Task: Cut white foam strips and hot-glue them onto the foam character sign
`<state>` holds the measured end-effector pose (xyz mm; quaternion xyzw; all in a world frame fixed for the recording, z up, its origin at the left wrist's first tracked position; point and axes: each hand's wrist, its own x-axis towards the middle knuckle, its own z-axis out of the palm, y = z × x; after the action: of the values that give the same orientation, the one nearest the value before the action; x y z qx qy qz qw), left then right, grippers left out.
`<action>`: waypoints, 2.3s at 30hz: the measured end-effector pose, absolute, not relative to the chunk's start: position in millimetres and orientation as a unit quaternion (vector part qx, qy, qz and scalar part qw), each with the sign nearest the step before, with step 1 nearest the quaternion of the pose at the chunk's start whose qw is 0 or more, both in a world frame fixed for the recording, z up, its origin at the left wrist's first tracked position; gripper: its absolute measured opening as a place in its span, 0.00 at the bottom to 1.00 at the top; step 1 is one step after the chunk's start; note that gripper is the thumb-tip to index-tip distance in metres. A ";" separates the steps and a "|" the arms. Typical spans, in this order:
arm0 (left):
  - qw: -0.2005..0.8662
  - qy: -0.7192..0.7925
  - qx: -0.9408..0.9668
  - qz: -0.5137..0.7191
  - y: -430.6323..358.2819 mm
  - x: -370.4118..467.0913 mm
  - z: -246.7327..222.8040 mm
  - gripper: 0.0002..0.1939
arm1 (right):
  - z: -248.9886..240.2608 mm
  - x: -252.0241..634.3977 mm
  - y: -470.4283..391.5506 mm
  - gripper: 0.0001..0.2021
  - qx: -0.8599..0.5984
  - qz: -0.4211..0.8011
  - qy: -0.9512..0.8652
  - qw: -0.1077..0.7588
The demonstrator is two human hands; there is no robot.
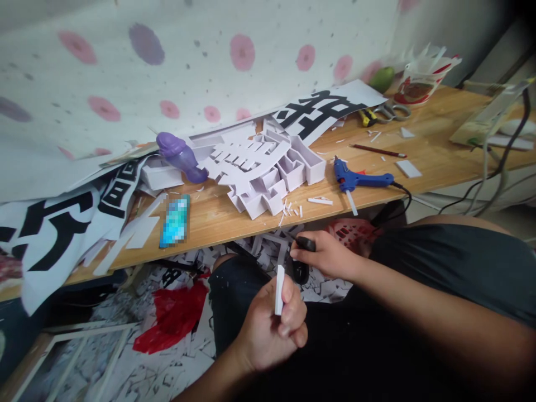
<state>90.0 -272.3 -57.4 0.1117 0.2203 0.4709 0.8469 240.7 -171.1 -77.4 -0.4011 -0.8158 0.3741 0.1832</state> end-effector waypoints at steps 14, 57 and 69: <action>0.786 0.353 0.171 0.478 -260.2 95.1 -71.4 0.18 | -58.5 237.7 -179.7 0.12 -0.242 0.749 -0.553 0.272; 0.732 0.437 0.183 0.490 -248.0 97.8 -62.9 0.12 | -52.9 234.7 -175.0 0.14 -0.322 0.717 -0.551 0.280; 0.654 0.478 0.333 0.484 -235.5 87.2 -47.4 0.10 | -51.1 244.3 -166.7 0.17 -0.319 0.719 -0.526 0.324</action>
<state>87.2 -235.5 -47.4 0.3327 0.4779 0.4836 0.6535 244.3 -166.7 -51.1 -0.3188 -0.5261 0.7187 0.3241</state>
